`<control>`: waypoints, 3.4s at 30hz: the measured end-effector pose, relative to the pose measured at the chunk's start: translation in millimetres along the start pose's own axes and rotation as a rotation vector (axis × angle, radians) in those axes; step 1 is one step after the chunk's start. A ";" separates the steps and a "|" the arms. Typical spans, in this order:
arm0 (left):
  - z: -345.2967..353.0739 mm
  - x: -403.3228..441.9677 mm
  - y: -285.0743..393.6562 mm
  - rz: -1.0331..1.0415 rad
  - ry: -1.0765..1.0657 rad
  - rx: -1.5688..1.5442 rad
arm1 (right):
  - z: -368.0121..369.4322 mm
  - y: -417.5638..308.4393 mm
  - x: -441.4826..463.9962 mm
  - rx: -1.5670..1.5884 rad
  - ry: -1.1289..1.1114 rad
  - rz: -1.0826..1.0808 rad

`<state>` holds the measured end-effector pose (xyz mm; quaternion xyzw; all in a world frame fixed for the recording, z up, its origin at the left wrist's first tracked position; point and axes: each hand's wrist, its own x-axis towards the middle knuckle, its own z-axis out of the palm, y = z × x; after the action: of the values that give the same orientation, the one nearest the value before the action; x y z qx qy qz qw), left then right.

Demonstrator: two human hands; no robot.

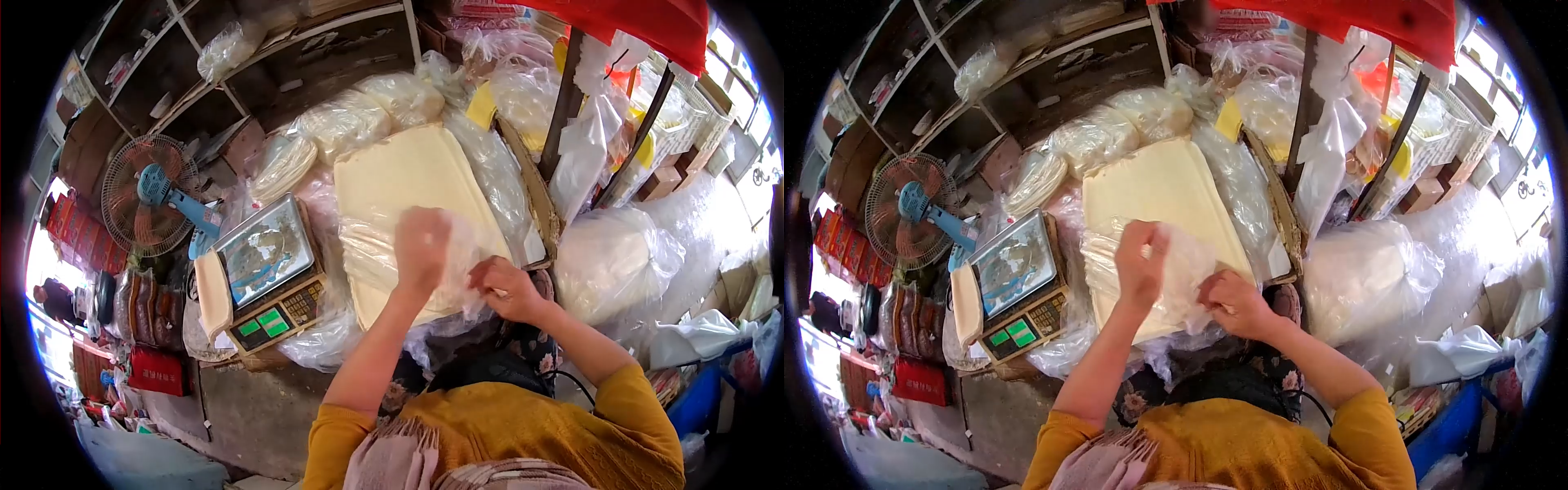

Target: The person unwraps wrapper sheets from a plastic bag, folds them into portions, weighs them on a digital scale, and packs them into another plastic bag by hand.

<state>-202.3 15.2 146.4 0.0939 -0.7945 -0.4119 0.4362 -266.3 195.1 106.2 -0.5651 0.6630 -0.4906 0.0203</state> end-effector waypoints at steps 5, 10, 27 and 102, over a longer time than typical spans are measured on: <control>-32.8 6.3 17.7 -0.377 0.062 -0.593 | -42.5 -1.9 -11.1 -0.071 -0.008 -0.160; -0.1 -6.0 35.0 0.228 -0.231 0.146 | -31.5 -41.8 -1.4 0.076 -0.155 0.063; -35.3 -94.1 18.1 -0.031 0.167 0.161 | 44.2 113.6 25.8 1.276 -0.067 0.708; -318.8 -76.1 -28.1 -0.732 0.280 -0.693 | 242.5 -114.7 231.1 0.967 -0.556 0.438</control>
<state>83.3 -146.7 168.1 0.2699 -0.4608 -0.7597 0.3712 -125.0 -121.1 179.8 -0.4491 0.4354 -0.5548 0.5485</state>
